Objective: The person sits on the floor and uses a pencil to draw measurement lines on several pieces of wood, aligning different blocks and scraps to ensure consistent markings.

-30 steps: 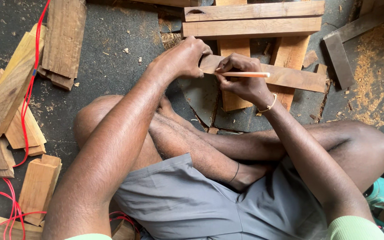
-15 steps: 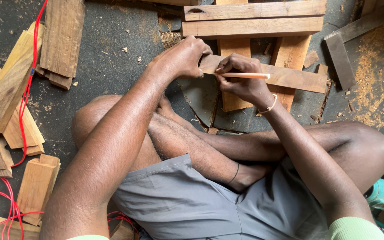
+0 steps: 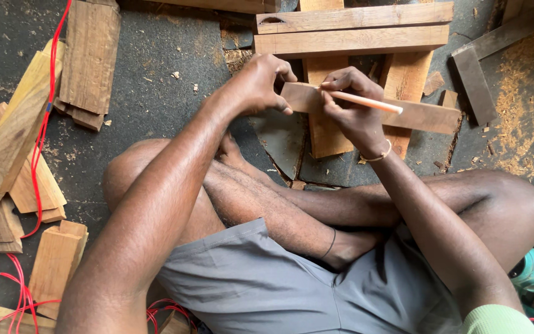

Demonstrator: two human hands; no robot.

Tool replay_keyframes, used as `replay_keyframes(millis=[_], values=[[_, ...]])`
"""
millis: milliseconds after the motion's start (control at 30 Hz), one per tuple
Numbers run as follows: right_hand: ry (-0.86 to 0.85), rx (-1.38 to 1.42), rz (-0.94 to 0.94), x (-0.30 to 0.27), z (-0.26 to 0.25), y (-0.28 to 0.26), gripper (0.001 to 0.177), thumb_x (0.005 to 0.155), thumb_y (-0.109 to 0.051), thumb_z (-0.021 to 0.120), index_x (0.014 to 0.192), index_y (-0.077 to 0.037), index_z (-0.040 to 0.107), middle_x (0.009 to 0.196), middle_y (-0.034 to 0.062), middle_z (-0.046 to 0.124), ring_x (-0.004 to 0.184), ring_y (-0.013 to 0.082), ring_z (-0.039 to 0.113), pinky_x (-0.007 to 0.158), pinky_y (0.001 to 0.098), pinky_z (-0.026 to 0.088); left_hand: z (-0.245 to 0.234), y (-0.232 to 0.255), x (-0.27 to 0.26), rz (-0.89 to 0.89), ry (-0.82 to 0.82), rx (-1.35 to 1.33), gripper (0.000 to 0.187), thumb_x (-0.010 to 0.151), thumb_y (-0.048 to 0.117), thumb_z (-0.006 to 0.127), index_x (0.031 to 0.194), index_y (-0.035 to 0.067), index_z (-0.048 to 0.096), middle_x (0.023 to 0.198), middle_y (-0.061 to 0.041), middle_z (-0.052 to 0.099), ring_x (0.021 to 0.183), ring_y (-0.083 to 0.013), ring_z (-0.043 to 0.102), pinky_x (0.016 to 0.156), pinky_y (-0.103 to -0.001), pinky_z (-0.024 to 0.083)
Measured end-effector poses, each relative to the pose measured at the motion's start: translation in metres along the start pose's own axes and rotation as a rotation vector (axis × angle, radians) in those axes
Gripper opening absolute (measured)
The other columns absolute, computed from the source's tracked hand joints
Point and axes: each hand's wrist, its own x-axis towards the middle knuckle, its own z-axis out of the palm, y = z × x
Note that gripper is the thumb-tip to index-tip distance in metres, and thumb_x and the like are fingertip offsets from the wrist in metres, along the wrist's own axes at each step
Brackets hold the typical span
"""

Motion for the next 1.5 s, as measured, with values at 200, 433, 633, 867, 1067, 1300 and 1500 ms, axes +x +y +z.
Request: replay_keyframes(millis=[200, 433, 633, 867, 1067, 1300, 1500], values=[[0.072, -0.148, -0.162, 0.002, 0.015, -0.007, 0.024, 0.090, 0.008, 0.080, 0.086, -0.001, 0.058, 0.102, 0.0116, 0.071, 0.089, 0.0159, 0.074, 0.074, 0.0276, 0.063, -0.002, 0.015, -0.013, 0.015, 0.035, -0.019, 0.055, 0.059, 0.022, 0.099, 0.103, 0.007, 0.070, 0.104, -0.009, 0.073, 0.095, -0.0172, 0.070, 0.082, -0.036, 0.062], [0.062, -0.228, -0.209, 0.004, 0.016, -0.012, 0.026, 0.089, 0.007, 0.082, 0.085, -0.002, 0.057, 0.100, 0.0109, 0.072, 0.087, 0.0180, 0.075, 0.071, 0.0290, 0.061, -0.007, 0.018, -0.014, 0.038, 0.042, -0.026, 0.051, 0.059, 0.018, 0.099, 0.100, 0.006, 0.071, 0.095, -0.008, 0.076, 0.087, -0.0165, 0.073, 0.076, -0.036, 0.062], [0.063, -0.242, -0.229, 0.002, 0.017, -0.015, 0.026, 0.088, 0.006, 0.083, 0.087, -0.002, 0.058, 0.100, 0.0109, 0.071, 0.086, 0.0187, 0.074, 0.071, 0.0296, 0.060, -0.004, 0.015, -0.015, 0.075, 0.054, -0.037, 0.052, 0.059, 0.017, 0.100, 0.100, 0.005, 0.070, 0.099, -0.009, 0.076, 0.092, -0.0201, 0.074, 0.079, -0.039, 0.062], [0.050, -0.241, -0.237, 0.004, 0.017, -0.018, 0.026, 0.089, 0.006, 0.083, 0.089, -0.002, 0.058, 0.101, 0.0104, 0.071, 0.085, 0.0192, 0.073, 0.071, 0.0306, 0.059, -0.002, 0.012, -0.012, 0.076, 0.054, -0.024, 0.053, 0.058, 0.018, 0.100, 0.099, 0.004, 0.070, 0.104, -0.011, 0.075, 0.102, -0.0233, 0.072, 0.084, -0.041, 0.061], [0.046, -0.247, -0.241, 0.003, 0.016, -0.017, 0.026, 0.089, 0.006, 0.084, 0.090, -0.002, 0.059, 0.101, 0.0106, 0.070, 0.085, 0.0191, 0.073, 0.070, 0.0302, 0.060, -0.002, 0.013, -0.013, 0.065, 0.050, -0.033, 0.052, 0.059, 0.017, 0.100, 0.100, 0.006, 0.070, 0.104, -0.011, 0.075, 0.099, -0.0226, 0.073, 0.082, -0.041, 0.063], [0.046, -0.259, -0.235, 0.003, 0.017, -0.016, 0.026, 0.090, 0.005, 0.084, 0.090, -0.003, 0.059, 0.101, 0.0103, 0.071, 0.085, 0.0186, 0.073, 0.071, 0.0298, 0.060, -0.003, 0.015, -0.014, 0.049, 0.051, -0.028, 0.052, 0.058, 0.017, 0.100, 0.099, 0.006, 0.070, 0.103, -0.012, 0.075, 0.099, -0.0229, 0.073, 0.081, -0.041, 0.063], [0.037, -0.242, -0.217, 0.002, 0.016, -0.014, 0.025, 0.089, 0.005, 0.083, 0.090, -0.003, 0.059, 0.102, 0.0108, 0.071, 0.086, 0.0186, 0.074, 0.071, 0.0298, 0.061, -0.002, 0.014, -0.014, 0.051, 0.045, -0.032, 0.051, 0.059, 0.017, 0.099, 0.100, 0.007, 0.071, 0.104, -0.011, 0.075, 0.099, -0.0226, 0.073, 0.082, -0.041, 0.063]])
